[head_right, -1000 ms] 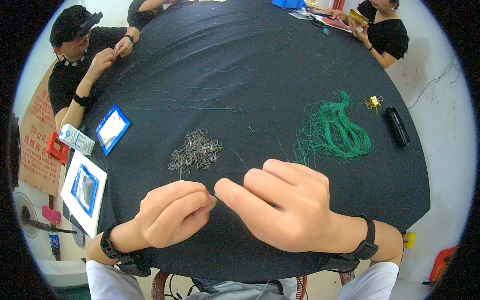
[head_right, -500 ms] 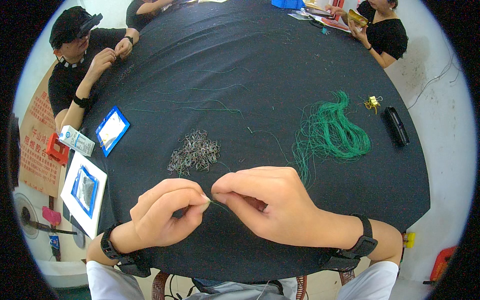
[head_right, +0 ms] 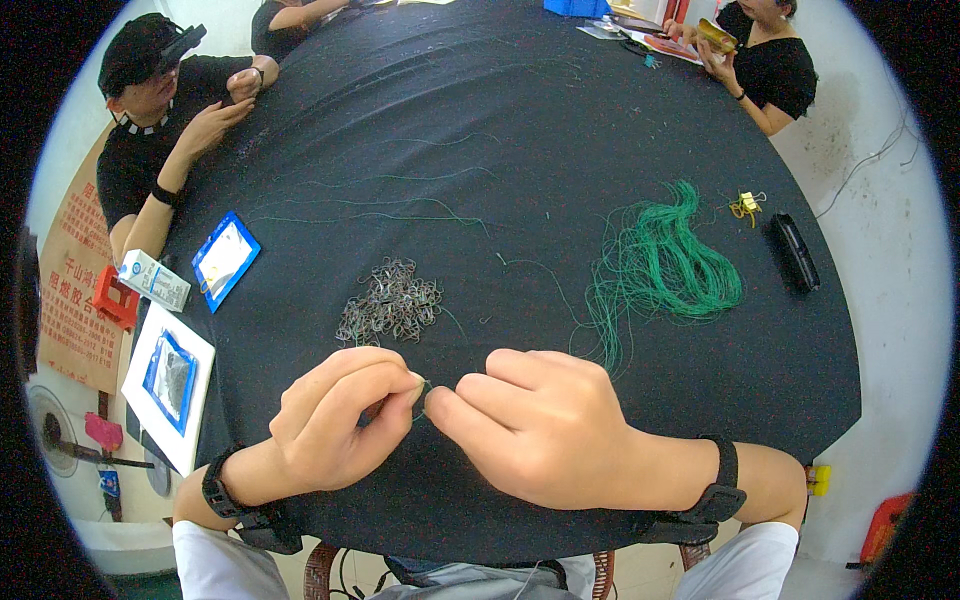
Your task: The person assembles fishing gear by hand at a table, taking small metal hooks and tying them to green fishing line. The person repeatedly threads the line through the eyes of the hooks and knots them securely, working through a pile of hooks on the table.
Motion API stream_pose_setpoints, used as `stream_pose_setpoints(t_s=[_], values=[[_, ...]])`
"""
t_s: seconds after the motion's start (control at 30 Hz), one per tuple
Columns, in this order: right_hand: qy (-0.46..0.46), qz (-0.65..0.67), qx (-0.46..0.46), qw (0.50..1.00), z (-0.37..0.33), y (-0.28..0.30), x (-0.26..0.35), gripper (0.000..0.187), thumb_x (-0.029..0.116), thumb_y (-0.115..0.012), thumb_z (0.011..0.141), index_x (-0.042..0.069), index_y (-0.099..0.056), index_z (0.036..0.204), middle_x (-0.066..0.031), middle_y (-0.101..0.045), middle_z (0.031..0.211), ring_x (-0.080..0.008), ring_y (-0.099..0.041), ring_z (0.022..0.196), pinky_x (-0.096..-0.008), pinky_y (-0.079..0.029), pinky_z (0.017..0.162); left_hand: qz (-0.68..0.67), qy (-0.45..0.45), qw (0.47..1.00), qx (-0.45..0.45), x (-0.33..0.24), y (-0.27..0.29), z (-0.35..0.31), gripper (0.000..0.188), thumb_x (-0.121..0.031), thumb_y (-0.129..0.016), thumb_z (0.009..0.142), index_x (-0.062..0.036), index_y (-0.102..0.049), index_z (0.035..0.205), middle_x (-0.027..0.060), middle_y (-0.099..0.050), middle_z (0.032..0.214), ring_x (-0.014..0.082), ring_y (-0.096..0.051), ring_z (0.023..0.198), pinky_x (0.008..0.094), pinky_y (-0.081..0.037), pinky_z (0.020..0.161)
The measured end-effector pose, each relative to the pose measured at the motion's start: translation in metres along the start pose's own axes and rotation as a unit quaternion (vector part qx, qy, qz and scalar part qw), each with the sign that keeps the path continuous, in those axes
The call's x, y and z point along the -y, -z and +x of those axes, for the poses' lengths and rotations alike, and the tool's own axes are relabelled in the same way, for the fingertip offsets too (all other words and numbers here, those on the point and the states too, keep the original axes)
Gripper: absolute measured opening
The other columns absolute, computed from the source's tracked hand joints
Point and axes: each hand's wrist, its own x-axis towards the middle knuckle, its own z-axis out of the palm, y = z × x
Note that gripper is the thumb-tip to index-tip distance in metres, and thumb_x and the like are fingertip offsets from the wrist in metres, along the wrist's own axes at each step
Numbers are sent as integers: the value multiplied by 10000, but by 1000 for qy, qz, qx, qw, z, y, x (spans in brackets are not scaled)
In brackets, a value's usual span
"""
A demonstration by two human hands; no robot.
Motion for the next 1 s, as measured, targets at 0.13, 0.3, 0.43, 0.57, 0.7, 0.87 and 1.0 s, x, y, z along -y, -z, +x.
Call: stream_pose_setpoints(t_s=[0.13, 0.3, 0.43, 0.57, 0.7, 0.87, 1.0], values=[[17, -11, -35, 999, 2, -4, 3, 251, 36, -743, 542, 18, -664, 780, 7, -422, 561, -125, -410, 472, -249, -316, 383, 29, -20, 999, 2, 2, -2, -1, 211, 85, -689, 685, 79, -616, 883, 155, -625, 836, 259, -646, 725, 316, -568, 629], [33, -35, -36, 998, 3, 0, 7, 268, 63, -687, 538, 21, -661, 801, 7, -438, 601, -123, -432, 502, -242, -347, 411, 75, -60, 995, -4, 1, -3, 0, 236, 85, -733, 650, 54, -632, 861, 157, -635, 821, 251, -647, 684, 295, -559, 584], [49, -79, -6, 996, 7, 20, 9, 282, 123, -647, 580, 25, -653, 844, 9, -498, 671, -119, -477, 554, -235, -391, 452, 75, -106, 991, 27, 3, -1, 1, 205, 43, -669, 681, 101, -614, 870, 173, -610, 834, 257, -636, 705, 311, -564, 614], [46, -72, -21, 996, 11, 24, -1, 305, 110, -650, 560, 40, -660, 857, 10, -491, 650, -125, -464, 527, -246, -374, 427, 40, -113, 992, 34, 1, 0, 1, 196, 48, -671, 659, 105, -617, 839, 176, -608, 829, 251, -633, 685, 305, -559, 598], [-24, -1, -11, 1000, 9, 21, -9, 249, 60, -692, 591, 65, -656, 837, -2, -534, 654, -156, -492, 523, -269, -388, 429, -6, -107, 994, 35, 1, 0, 0, 196, 48, -673, 661, 104, -615, 840, 177, -608, 816, 249, -630, 658, 301, -555, 579], [-97, 169, 11, 981, 10, 13, -13, 136, 17, -685, 719, 48, -660, 849, -66, -607, 689, -187, -574, 566, -291, -426, 461, -34, -98, 994, 31, 1, 4, -1, 208, 47, -675, 670, 103, -611, 860, 182, -610, 809, 247, -630, 641, 300, -557, 556], [-208, 312, 84, 923, 9, 15, -9, 102, -3, -654, 763, 27, -664, 859, -99, -649, 724, -198, -607, 586, -282, -450, 506, -42, -99, 994, 15, 3, 2, -1, 217, 55, -676, 673, 103, -611, 874, 179, -613, 806, 245, -633, 642, 301, -560, 550]])
